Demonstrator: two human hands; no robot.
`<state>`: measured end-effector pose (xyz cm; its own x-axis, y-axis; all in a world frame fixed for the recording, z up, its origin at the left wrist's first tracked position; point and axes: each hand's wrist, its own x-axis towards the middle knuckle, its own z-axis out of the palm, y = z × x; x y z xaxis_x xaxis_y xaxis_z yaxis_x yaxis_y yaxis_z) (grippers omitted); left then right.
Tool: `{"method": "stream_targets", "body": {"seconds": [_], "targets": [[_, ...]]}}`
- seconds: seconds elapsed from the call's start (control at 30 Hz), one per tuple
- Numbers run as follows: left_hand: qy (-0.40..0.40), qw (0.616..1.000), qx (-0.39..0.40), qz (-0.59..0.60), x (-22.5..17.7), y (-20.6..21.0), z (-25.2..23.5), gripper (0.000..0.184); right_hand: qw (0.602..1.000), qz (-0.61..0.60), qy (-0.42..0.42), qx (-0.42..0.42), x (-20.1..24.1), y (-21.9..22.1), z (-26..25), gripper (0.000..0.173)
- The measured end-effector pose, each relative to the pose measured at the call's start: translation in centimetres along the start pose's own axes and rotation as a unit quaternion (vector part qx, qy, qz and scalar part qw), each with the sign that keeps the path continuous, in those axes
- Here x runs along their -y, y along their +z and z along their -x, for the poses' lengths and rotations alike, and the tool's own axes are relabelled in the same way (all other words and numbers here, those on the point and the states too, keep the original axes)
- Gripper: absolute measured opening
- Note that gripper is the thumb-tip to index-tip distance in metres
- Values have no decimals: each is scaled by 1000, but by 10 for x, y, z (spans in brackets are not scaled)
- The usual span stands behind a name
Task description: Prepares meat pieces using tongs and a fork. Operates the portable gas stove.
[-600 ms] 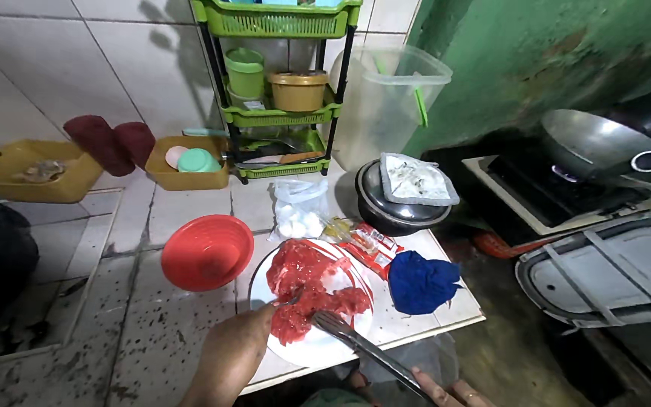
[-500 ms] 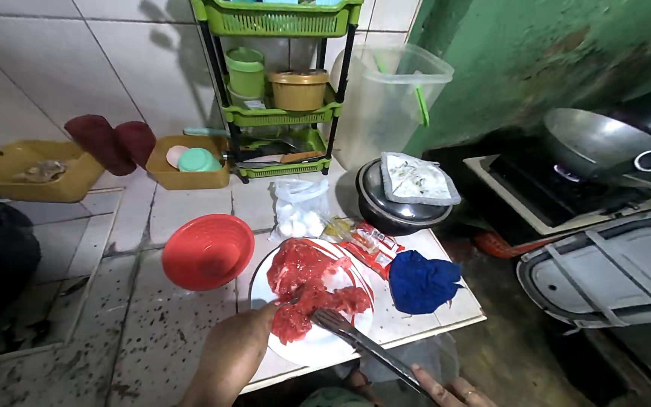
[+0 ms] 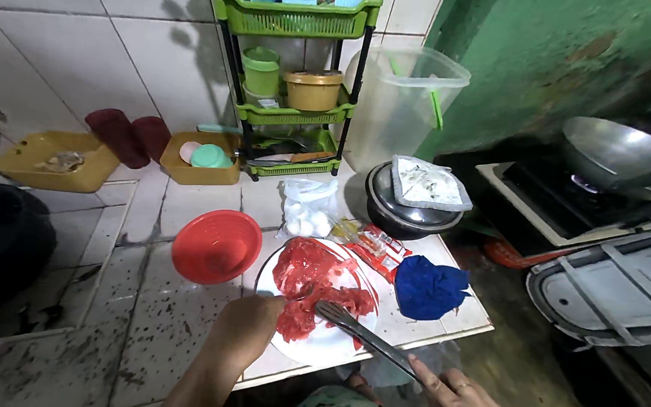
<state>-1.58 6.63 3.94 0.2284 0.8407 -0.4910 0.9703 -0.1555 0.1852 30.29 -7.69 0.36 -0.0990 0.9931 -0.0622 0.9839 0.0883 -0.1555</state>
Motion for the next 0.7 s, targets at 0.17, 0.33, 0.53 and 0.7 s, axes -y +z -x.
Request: {"method": "stream_targets", "body": {"seconds": [0.17,0.33,0.53,0.7], "targets": [[16,1000,-2,16,0,-6,-4,25,999,-13,12,36,1,-7,-12,45],[13,1000,-1,12,-1,-5,-6,26,977,-149,91,118,-2,-6,-20,46],[4,1000,18,-1,-2,0,-5,28,933,-314,119,131,-24,26,-15,50],[11,1000,6,25,2,4,-4,30,875,-391,165,233,-20,-5,-27,54]]}}
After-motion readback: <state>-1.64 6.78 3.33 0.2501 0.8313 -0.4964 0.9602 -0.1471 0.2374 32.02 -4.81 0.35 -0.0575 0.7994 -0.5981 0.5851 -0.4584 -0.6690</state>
